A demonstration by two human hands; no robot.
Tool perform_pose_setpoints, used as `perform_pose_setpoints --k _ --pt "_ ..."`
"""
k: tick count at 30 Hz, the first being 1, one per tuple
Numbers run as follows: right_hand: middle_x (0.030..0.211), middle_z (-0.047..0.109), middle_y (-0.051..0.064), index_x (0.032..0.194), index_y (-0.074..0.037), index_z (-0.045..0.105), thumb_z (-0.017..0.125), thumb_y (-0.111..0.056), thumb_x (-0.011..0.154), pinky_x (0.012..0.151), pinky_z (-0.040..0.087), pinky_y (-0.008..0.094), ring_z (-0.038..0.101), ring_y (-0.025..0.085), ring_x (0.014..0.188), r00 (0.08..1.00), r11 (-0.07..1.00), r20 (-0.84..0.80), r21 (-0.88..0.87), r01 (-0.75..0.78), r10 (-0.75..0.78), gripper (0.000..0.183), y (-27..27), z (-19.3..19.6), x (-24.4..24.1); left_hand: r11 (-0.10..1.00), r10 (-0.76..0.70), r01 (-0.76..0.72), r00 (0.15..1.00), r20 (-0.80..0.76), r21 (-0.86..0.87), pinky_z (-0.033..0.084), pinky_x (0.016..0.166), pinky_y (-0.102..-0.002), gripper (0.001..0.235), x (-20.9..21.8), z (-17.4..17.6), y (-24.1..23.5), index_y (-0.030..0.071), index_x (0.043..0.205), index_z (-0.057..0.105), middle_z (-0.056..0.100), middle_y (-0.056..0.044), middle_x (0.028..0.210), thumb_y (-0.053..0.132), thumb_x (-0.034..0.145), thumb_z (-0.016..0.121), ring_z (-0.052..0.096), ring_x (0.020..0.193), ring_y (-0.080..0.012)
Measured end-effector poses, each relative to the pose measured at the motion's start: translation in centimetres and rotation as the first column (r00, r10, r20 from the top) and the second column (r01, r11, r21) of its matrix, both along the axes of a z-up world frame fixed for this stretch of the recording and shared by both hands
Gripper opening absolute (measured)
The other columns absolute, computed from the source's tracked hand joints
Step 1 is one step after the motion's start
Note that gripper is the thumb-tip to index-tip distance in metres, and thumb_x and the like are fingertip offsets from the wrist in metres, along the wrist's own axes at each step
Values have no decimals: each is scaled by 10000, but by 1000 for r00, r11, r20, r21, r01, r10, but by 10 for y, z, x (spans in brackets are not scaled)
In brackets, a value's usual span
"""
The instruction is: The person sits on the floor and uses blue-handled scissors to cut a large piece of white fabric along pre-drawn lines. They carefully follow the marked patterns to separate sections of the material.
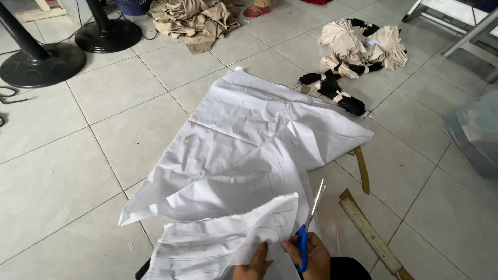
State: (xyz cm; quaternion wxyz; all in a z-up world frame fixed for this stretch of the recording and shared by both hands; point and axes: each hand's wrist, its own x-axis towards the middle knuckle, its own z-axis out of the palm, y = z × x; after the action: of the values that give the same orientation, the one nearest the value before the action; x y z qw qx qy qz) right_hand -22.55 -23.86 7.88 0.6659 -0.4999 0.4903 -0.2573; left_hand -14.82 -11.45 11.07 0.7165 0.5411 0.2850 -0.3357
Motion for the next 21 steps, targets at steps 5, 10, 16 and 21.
perform_pose_setpoints --k 5,10,16,21 --pt "745 734 191 845 86 737 955 70 663 756 606 398 733 335 726 993 997 -98 63 -52 58 284 -3 10 -3 998 -16 19 999 45 -61 667 869 -422 535 4 6 -8 13 1360 707 768 -181 1281 57 835 795 746 1111 -340" --pt "791 730 224 859 115 721 943 163 635 770 614 452 717 393 710 999 995 -19 91 50 -48 320 -3 23 -8 992 -92 112 961 261 -61 558 1015 -455 488 2 -101 -11 32 1227 774 537 -210 1459 -151 777 820 599 1298 -382" --pt "749 728 222 834 97 698 962 111 664 709 607 427 737 410 634 987 994 -156 97 50 -35 315 -19 10 -20 901 368 -383 924 -106 -206 535 958 -477 472 64 27 33 -62 1367 613 675 -231 1320 -80 895 628 637 1182 -391" --pt "721 803 263 845 61 683 959 74 695 718 618 428 785 399 630 975 995 -201 56 -87 97 314 -49 -18 -38 856 499 -488 866 25 -171 589 872 -450 308 121 -51 97 -81 1254 632 705 -209 1183 28 966 629 690 1036 -319"
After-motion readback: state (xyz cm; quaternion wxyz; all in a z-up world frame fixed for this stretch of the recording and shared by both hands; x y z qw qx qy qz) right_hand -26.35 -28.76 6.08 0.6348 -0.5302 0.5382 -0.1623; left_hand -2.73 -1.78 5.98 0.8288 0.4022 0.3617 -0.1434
